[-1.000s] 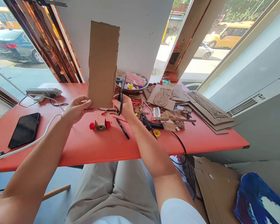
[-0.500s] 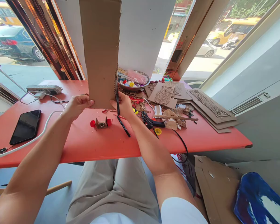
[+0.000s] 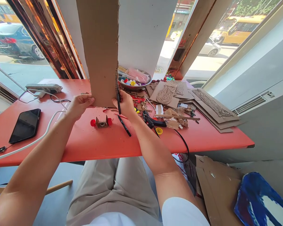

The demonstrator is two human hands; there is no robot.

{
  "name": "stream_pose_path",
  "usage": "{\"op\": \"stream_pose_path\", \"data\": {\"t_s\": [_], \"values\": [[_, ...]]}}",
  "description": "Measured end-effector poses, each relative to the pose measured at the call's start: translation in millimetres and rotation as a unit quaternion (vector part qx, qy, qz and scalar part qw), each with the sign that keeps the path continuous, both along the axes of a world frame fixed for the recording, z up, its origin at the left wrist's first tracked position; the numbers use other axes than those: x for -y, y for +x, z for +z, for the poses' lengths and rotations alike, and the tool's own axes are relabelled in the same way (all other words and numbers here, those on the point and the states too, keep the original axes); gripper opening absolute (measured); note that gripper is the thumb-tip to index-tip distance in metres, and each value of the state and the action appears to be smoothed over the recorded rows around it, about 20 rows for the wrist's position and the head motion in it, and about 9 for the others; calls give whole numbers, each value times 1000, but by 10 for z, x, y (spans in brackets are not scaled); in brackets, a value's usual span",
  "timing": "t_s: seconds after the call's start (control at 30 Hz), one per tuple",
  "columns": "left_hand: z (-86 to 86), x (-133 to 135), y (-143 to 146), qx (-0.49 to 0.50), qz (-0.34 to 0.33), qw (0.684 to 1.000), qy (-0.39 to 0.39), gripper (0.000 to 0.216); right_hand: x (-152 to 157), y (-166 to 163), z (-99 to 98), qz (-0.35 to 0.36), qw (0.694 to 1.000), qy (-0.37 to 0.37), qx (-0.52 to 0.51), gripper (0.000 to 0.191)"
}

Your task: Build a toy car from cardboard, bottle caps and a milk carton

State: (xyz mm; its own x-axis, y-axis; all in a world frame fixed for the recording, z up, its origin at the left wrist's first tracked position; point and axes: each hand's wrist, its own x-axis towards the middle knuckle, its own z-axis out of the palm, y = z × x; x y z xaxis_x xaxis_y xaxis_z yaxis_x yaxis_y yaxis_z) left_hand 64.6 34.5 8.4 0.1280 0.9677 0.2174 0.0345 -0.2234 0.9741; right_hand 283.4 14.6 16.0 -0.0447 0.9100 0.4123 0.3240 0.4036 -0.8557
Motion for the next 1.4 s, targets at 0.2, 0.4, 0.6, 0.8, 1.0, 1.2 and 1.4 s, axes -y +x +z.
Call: {"op": "stream_pose_path", "data": {"t_s": [0.2, 0.4, 0.6, 0.8, 1.0, 1.2, 1.4], "values": [[-37, 31, 87, 66, -17, 998, 9, 49, 56, -94, -46, -21, 999, 37, -5, 33], [-60, 32, 76, 140, -28, 990, -14, 53, 98, -110, 23, 23, 998, 2, -61, 46], [-78, -6, 50, 187, -4, 982, -19, 42, 158, -137, 94, 48, 992, -86, -76, 58], [-40, -15, 32, 205, 26, 978, -22, 36, 211, -47, 154, 73, 989, -130, 24, 62], [1, 22, 30, 161, 9, 986, -33, 32, 168, -64, 124, 99, 991, -92, -14, 62], [11, 82, 73, 152, -59, 984, -69, 30, 178, -161, 84, 102, 985, -62, -121, 67], [40, 191, 73, 125, -193, 963, -137, 44, 190, -244, 102, 165, 968, -73, -175, 63]]}}
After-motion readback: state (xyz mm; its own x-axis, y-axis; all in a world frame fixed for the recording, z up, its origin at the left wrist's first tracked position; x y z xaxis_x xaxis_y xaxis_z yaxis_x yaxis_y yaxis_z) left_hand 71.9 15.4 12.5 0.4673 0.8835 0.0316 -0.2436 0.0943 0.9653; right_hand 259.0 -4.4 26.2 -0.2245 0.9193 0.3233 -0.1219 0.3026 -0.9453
